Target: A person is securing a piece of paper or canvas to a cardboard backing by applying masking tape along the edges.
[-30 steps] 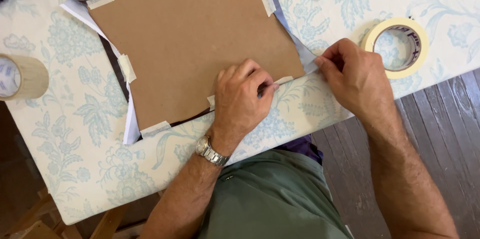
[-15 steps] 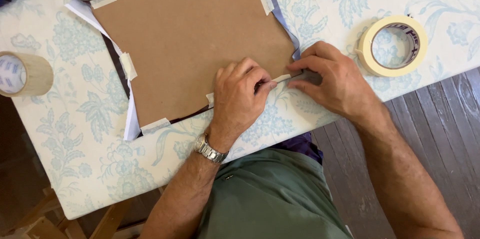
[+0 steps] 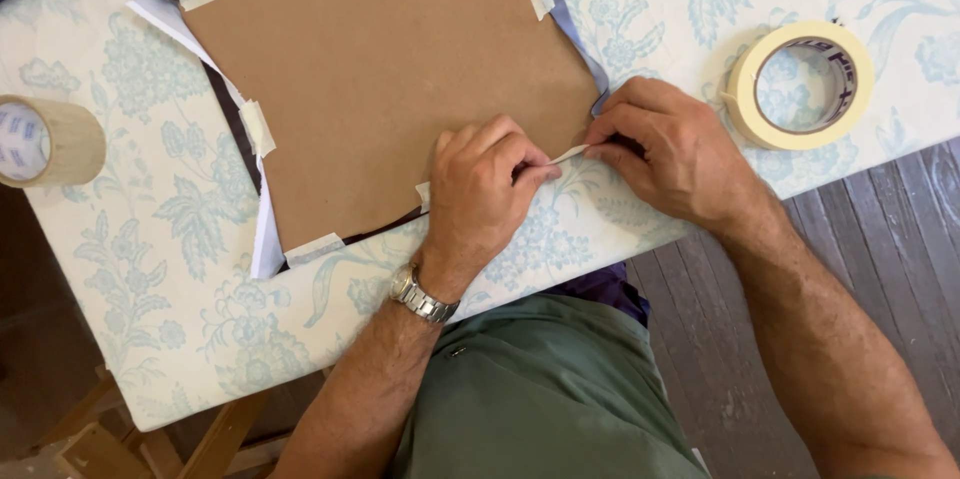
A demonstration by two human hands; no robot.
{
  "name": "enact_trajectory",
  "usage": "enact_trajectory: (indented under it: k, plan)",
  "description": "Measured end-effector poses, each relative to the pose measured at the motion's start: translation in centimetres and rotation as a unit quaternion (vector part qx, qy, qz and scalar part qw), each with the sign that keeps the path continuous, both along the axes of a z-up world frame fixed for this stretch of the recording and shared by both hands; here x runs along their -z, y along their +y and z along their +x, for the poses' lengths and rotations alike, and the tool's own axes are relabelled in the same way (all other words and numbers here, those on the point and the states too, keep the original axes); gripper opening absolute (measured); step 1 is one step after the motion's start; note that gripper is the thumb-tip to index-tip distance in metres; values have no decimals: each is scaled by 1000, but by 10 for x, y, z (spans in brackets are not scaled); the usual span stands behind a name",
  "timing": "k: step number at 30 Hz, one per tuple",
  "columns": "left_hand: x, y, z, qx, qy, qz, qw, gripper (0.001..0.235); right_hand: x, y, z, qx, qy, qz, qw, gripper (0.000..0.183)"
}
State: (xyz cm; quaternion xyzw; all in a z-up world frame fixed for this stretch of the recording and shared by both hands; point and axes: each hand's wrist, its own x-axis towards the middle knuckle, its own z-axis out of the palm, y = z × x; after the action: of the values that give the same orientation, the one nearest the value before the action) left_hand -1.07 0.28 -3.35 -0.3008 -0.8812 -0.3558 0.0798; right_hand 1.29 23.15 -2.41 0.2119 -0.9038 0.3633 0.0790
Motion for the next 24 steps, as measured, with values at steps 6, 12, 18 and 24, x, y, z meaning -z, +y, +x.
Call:
enact_trajectory:
  k: [6,12,18,24]
  plan:
    - [-3,2,-2,4,-5,15,1000,21,1,1,3,18,20,-4,1000,5]
    - [-3,4,-1,2,-15,31,999,18,2,1,6,23,33,-11,999,7]
    - [-1,7,1,-21,-21,32,999,19,7,2,10,36,25,-43,998,4]
    - [-5,9,1,-29,-22,28,999,19,0,-1,10,54,35,-30,997,8]
